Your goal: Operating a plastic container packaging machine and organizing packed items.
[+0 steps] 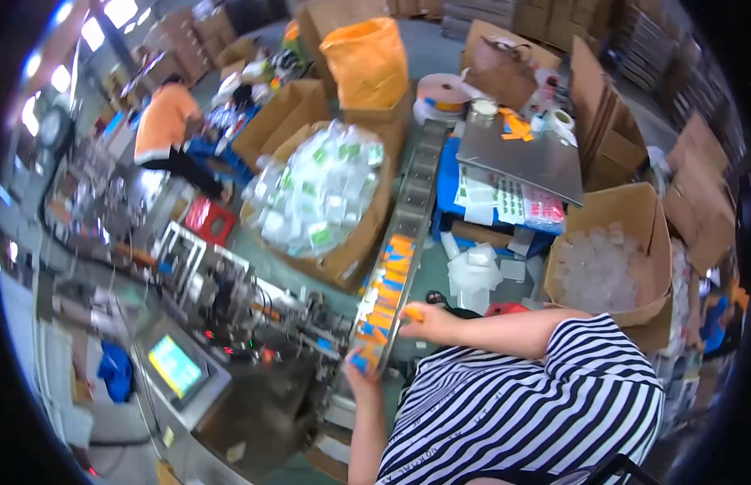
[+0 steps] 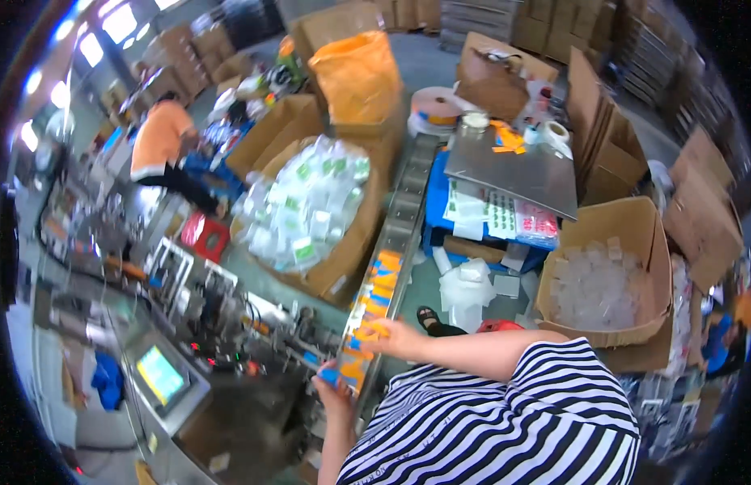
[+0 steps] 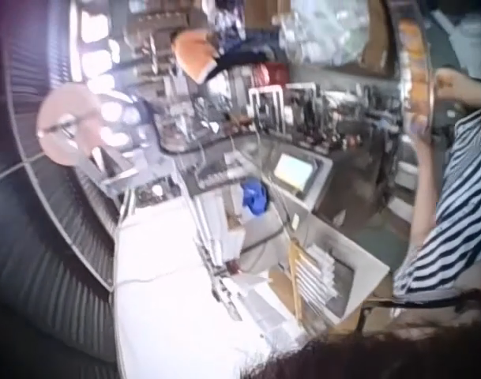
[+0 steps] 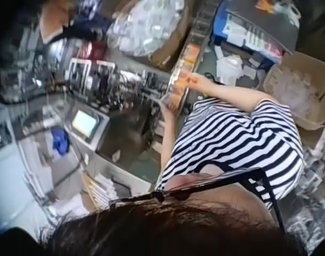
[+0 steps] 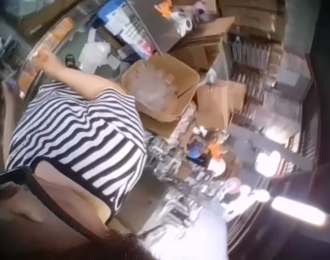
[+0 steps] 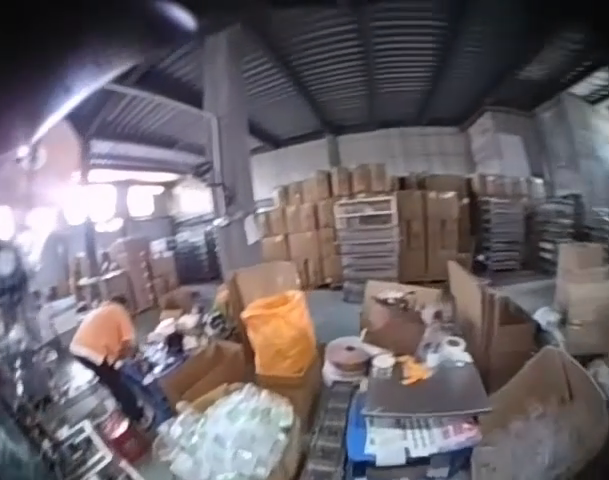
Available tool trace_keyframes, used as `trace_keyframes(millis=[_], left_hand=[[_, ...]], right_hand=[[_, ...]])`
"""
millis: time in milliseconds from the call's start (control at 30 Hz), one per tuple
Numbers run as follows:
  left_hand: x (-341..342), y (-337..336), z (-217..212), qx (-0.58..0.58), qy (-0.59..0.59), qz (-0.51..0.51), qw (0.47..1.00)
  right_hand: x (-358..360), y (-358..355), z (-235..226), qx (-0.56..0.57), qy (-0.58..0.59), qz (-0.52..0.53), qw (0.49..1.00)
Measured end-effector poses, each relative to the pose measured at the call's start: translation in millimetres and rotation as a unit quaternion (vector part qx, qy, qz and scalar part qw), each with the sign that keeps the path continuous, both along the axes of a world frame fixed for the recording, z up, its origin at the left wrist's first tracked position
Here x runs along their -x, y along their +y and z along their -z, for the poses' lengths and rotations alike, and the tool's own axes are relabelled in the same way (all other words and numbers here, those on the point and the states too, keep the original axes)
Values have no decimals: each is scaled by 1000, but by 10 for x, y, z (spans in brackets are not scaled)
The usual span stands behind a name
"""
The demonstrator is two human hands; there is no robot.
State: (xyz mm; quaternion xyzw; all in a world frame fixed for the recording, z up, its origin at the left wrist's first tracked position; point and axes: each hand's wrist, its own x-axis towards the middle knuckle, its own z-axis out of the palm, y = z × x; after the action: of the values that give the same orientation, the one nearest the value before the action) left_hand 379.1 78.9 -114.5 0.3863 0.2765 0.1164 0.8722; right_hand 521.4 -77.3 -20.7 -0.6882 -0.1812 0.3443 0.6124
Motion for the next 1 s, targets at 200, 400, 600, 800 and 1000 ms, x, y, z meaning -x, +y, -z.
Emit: trace_keyframes(millis=[200, 400, 600, 800, 1000], left_hand=[[-1928, -676, -1258, -87, -27, 90, 992], [-3410, -944, -1088, -2, -64, 46, 997], [-4663, -935, -650, -189, 70, 299, 933], [-5834, -551, -708, -295, -39, 107, 949], [-6903, -544, -1014, 142, -65, 49, 987]], right_hand=[[-803, 56, -244, -22, -38, 121, 992], [-2283, 16, -54, -265, 135, 305, 905], [-4262, -140, -192, -395, 307, 363, 786], [-5481, -110, -165, -62, 111, 210, 970], [-5887, 516, 49, -148, -114, 247, 951]])
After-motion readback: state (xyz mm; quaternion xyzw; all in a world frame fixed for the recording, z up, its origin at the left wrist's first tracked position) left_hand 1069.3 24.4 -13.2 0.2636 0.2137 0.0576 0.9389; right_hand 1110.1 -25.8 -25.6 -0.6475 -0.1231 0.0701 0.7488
